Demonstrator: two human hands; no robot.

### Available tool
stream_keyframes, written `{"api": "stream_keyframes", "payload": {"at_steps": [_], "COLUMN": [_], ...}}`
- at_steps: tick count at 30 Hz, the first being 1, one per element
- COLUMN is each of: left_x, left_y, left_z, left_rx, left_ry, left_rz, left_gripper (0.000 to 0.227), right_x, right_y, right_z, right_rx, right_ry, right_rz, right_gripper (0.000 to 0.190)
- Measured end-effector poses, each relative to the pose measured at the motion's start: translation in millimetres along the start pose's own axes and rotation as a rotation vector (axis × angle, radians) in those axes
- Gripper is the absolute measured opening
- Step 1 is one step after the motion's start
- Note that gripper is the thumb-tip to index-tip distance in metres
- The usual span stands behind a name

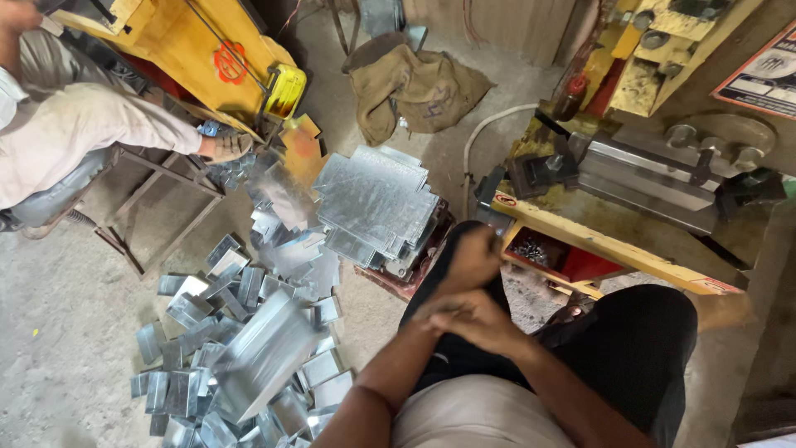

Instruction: The person operates a hydraulic press machine to shape metal sheets. They pick up flat metal sheets from a stack, place them into the press, and pull a lever to activate the machine. The shaped metal pieces are then removed and placed into a pile on the floor.

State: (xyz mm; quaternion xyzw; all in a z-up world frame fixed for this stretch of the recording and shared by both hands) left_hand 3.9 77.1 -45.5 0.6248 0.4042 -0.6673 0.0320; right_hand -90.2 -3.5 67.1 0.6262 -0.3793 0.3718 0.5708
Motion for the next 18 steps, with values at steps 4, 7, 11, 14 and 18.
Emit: {"api": "stream_keyframes", "payload": {"at_steps": [4,7,11,14,18], "left_x": [13,58,126,169,205], "left_y": [-129,-189,-261,-317,-359], "left_z": [-41,-44,8,56,73], "left_rx": [-0.452,-0.351,-0.185,-0.457,-0.516], "left_ry": [-0.015,-0.281,-0.717,-0.860,-0.677], "left_rz": [-0.374,-0.877,-0.969,-0.934,-0.733], "left_gripper": [0.034,0.066,0.067,0.085,0.066], "right_x": [1,8,-11,-32,-52], "right_y": [-64,-88,-118,-142,-168], "right_z": [20,36,66,94,128], "right_rx": [-0.420,-0.507,-0.636,-0.746,-0.869], "right_ry": [0.034,-0.042,-0.008,-0.008,0.008], "right_rz": [-0.193,-0.202,-0.323,-0.428,-0.454], "right_gripper": [0.037,0.035,0.035,0.035,0.032]}}
Point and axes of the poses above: each hand's wrist, its own z-axis away from the middle knuckle, its own y-axis out of the palm, x = y × z, the point moved 10 cm from there along -z, towards the middle knuckle, and after that the axes turned 10 degrees about -z, right-handed, at the moved point
